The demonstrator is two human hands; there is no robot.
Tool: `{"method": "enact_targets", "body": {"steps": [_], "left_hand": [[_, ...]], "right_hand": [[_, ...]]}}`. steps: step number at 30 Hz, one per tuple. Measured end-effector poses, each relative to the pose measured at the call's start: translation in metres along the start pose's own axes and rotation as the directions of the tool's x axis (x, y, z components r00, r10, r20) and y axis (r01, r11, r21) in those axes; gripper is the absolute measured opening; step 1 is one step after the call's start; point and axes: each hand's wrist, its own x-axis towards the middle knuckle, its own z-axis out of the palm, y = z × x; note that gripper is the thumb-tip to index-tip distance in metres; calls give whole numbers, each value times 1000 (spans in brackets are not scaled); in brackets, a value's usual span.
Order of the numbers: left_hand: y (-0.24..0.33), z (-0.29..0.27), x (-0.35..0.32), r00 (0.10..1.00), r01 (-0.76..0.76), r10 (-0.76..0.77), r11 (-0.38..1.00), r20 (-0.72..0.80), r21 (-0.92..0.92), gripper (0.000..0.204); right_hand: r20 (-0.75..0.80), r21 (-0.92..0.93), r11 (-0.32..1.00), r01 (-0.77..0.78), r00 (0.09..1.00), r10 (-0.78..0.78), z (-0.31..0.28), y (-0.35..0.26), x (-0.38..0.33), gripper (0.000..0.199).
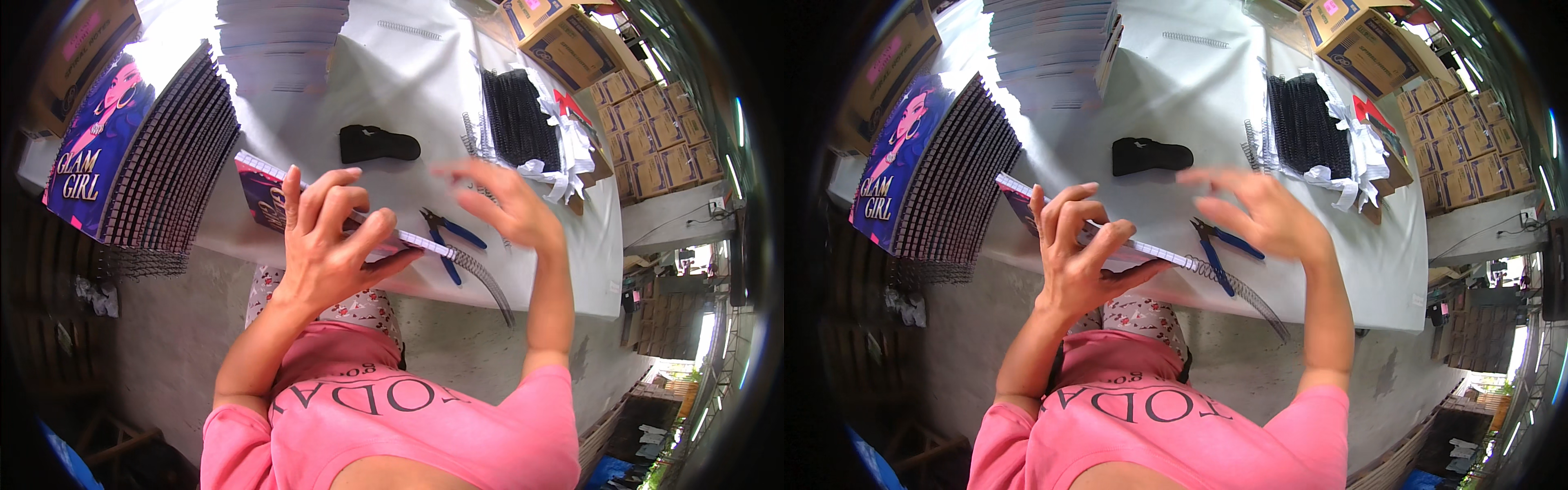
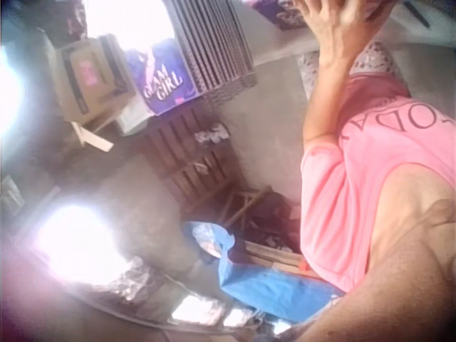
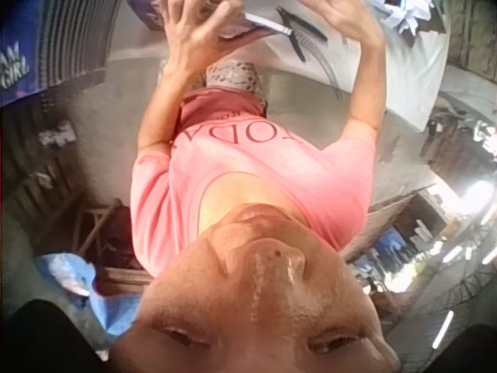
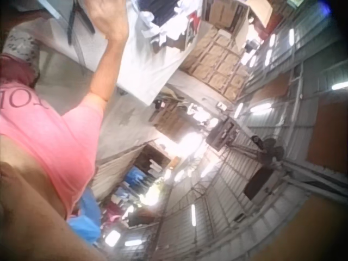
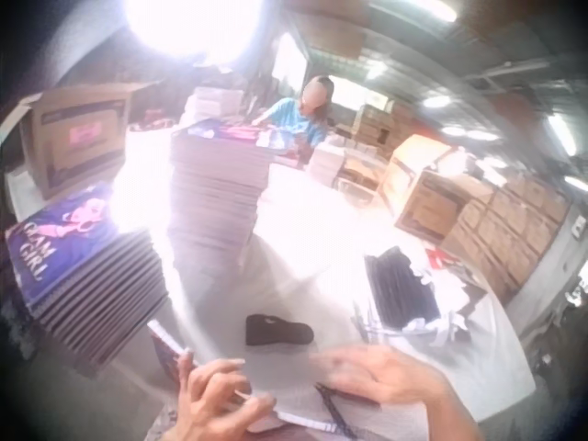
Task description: The person inserts a spiral coil into a notebook, trims the excess coil with pliers, and places the finished notebook onto a stack.
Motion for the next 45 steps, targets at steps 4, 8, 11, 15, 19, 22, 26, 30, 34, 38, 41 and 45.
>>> {"method": "enact_targets", "body": {"steps": [4, 8, 11, 15, 19, 22, 26, 30, 34, 38, 41, 45], "left_hand": [[3, 0, -1, 1000, -10, 10, 1000, 15, 15, 34], [10, -1, -2, 999, 41, -43, 997, 27, 60, 38], [17, 2, 0, 996, 84, -83, 991, -11, 107, 46], [14, 8, -3, 991, 120, -120, 993, -53, 7, 48], [12, 11, -2, 994, 91, -93, 996, -62, -22, 50], [10, 9, 0, 996, 76, -78, 997, -45, -32, 50], [7, 3, 0, 996, 94, -94, 995, 1, -42, 47], [5, 0, 2, 991, 114, -124, 977, -42, -180, 55], [-2, 3, -2, 992, 101, -112, 979, -49, -178, 80], [3, 3, 0, 987, 95, -125, 961, -102, -259, 88], [-1, 5, 1, 984, 71, -112, 960, -140, -269, 87], [0, 2, 3, 993, 68, -84, 980, -78, -189, 93]], "right_hand": [[-99, -407, 905, 126, 978, -181, 52, 63, 57, 47], [-165, -503, 864, 22, 979, -122, 96, 95, 82, 44], [-138, 218, 975, -51, 987, 82, 68, 98, 62, 38], [-339, 931, 55, 361, 911, -236, 40, 34, 5, 25], [-68, 757, 633, 159, 984, -165, 57, 34, -16, 20], [-207, 874, 452, 180, 978, 12, 67, 35, -30, 14], [-292, 713, 552, 433, 899, -327, 60, 21, -11, 12], [-343, 650, 720, 243, 939, -8, 51, 30, -14, 12], [-155, 489, 830, 269, 963, -220, 47, 10, -2, 16], [-378, 697, 542, 469, 883, -278, 53, 13, 7, 17], [-96, 452, 883, 124, 991, -90, 43, -6, 12, 11], [-447, 826, 218, 520, 840, -308, 56, 9, 18, 25]]}}
